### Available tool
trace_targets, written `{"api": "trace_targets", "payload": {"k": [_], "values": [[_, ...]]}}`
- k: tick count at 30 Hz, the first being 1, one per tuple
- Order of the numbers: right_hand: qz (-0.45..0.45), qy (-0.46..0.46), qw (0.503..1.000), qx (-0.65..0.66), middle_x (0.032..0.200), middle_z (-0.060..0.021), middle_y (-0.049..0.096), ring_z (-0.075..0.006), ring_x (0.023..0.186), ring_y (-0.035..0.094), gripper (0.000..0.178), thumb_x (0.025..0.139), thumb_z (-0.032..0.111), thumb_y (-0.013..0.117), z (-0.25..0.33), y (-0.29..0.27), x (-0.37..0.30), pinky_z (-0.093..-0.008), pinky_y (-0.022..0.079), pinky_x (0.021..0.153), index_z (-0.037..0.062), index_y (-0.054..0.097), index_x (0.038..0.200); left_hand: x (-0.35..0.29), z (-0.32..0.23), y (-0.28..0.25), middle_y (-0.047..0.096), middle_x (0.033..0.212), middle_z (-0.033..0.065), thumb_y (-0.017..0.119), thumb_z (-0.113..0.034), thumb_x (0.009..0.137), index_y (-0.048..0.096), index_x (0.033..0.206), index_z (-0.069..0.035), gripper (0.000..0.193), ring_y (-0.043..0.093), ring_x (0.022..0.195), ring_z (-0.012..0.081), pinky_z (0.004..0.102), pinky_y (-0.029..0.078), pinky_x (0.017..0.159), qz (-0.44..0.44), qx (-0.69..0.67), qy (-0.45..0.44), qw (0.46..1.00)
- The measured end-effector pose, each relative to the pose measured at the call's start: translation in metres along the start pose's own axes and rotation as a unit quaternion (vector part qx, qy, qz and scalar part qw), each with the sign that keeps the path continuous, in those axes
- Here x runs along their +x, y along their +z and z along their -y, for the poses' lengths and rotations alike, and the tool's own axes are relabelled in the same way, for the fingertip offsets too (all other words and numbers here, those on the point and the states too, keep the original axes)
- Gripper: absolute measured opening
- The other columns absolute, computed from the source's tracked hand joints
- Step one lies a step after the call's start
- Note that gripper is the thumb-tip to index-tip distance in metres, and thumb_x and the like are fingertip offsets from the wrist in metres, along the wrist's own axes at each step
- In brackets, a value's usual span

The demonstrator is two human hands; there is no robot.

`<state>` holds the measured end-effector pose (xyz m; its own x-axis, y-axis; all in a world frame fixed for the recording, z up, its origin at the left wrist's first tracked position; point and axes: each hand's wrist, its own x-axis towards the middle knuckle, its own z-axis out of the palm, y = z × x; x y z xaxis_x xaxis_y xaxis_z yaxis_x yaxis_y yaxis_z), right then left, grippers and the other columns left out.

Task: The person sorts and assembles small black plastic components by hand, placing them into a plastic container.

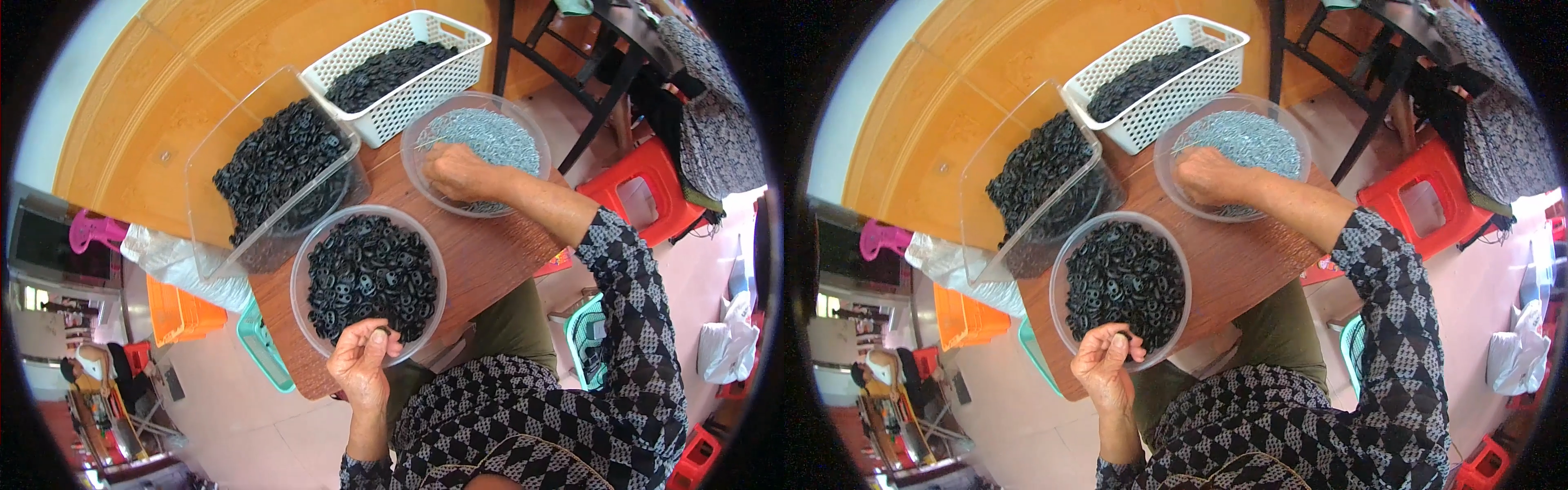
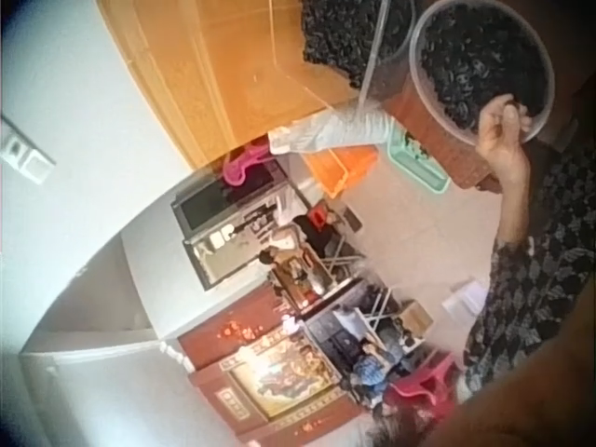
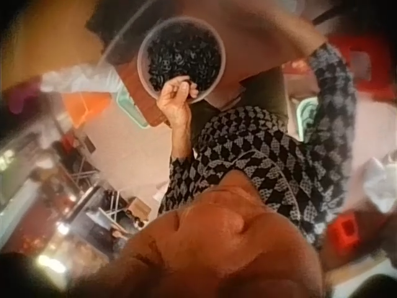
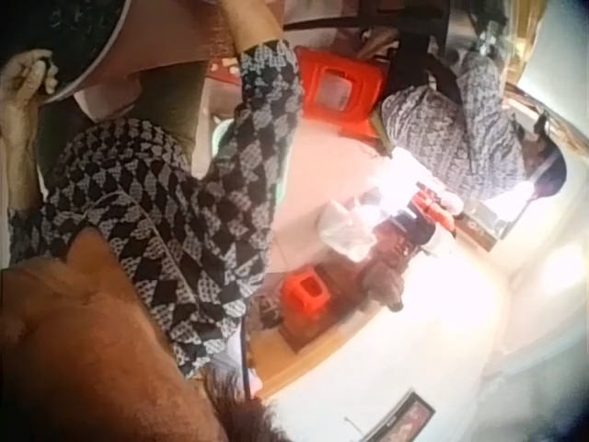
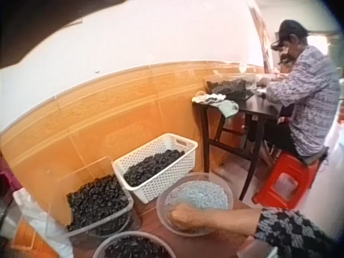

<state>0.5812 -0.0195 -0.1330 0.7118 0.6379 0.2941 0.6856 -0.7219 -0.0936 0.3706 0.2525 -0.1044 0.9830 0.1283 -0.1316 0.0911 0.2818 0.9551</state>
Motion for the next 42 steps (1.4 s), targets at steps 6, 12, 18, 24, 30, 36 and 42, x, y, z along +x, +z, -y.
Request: {"api": "trace_targets", "payload": {"k": [6, 12, 18, 24, 30, 36, 42], "values": [[-0.074, 0.055, 0.996, 0.020, 0.073, -0.0230, 0.060, -0.0424, 0.073, 0.058, 0.011, 0.072, 0.008, 0.052, 0.012, -0.010, -0.004, -0.0472, 0.049, 0.065, -0.0017, 0.056, 0.069, 0.005, 0.001, 0.004, 0.065, 0.077, 0.0140, 0.065, -0.006, 0.085, 0.061, 0.095, 0.006, 0.017, 0.060, 0.059, 0.0172, 0.0267, 0.050, 0.056, 0.015, -0.023, -0.014, 1.000], [-0.086, 0.106, 0.934, 0.330, 0.072, -0.0121, 0.058, -0.0280, 0.065, 0.057, 0.005, 0.075, 0.003, 0.061, 0.099, -0.054, -0.002, -0.0359, 0.047, 0.059, 0.0013, 0.057, 0.078, 0.010, -0.001, 0.003, 0.065, 0.078, 0.0135, 0.064, -0.006, 0.086, 0.060, 0.097, 0.006, 0.017, 0.060, 0.060, 0.0169, 0.0267, 0.050, 0.054, 0.001, -0.047, -0.012, 0.999], [-0.011, 0.061, 0.854, 0.517, 0.072, -0.0035, 0.056, -0.0129, 0.065, 0.053, 0.007, 0.078, 0.003, 0.065, 0.161, -0.053, -0.015, -0.0281, 0.043, 0.057, 0.0026, 0.060, 0.083, 0.012, -0.002, 0.009, 0.065, 0.078, 0.0131, 0.062, -0.006, 0.088, 0.060, 0.099, 0.006, 0.017, 0.060, 0.060, 0.0164, 0.0264, 0.050, 0.053, -0.014, -0.061, -0.022, 0.998], [-0.025, 0.037, 0.850, 0.524, 0.073, -0.0026, 0.057, -0.0102, 0.068, 0.053, 0.010, 0.077, 0.004, 0.068, 0.169, -0.040, -0.016, -0.0264, 0.043, 0.058, 0.0016, 0.061, 0.084, 0.007, -0.004, 0.009, 0.065, 0.079, 0.0125, 0.061, -0.006, 0.089, 0.059, 0.100, 0.005, 0.016, 0.061, 0.062, 0.0158, 0.0260, 0.050, 0.054, -0.011, -0.066, -0.011, 0.998], [0.030, 0.128, 0.808, 0.574, 0.076, -0.0014, 0.059, -0.0074, 0.069, 0.053, 0.013, 0.079, 0.005, 0.069, 0.178, -0.047, -0.016, -0.0239, 0.045, 0.061, 0.0012, 0.061, 0.088, 0.006, -0.001, 0.008, 0.064, 0.080, 0.0114, 0.061, -0.004, 0.088, 0.059, 0.099, 0.006, 0.015, 0.061, 0.063, 0.0152, 0.0255, 0.051, 0.055, -0.003, -0.064, 0.004, 0.998], [0.034, 0.135, 0.814, 0.565, 0.074, -0.0044, 0.062, -0.0090, 0.069, 0.058, 0.016, 0.076, 0.006, 0.071, 0.179, -0.049, -0.016, -0.0253, 0.048, 0.062, -0.0006, 0.060, 0.087, 0.003, 0.000, 0.007, 0.064, 0.085, 0.0071, 0.059, -0.005, 0.090, 0.060, 0.102, 0.004, 0.015, 0.059, 0.067, 0.0105, 0.0215, 0.049, 0.060, 0.015, -0.034, 0.017, 0.999], [0.036, 0.133, 0.805, 0.577, 0.076, -0.0017, 0.060, -0.0069, 0.069, 0.053, 0.015, 0.078, 0.006, 0.070, 0.179, -0.046, -0.017, -0.0236, 0.045, 0.061, 0.0005, 0.061, 0.087, 0.003, 0.001, 0.009, 0.064, 0.080, 0.0089, 0.061, -0.004, 0.088, 0.061, 0.097, 0.006, 0.013, 0.059, 0.062, 0.0121, 0.0230, 0.050, 0.055, 0.002, -0.005, 0.053, 0.999]]}}
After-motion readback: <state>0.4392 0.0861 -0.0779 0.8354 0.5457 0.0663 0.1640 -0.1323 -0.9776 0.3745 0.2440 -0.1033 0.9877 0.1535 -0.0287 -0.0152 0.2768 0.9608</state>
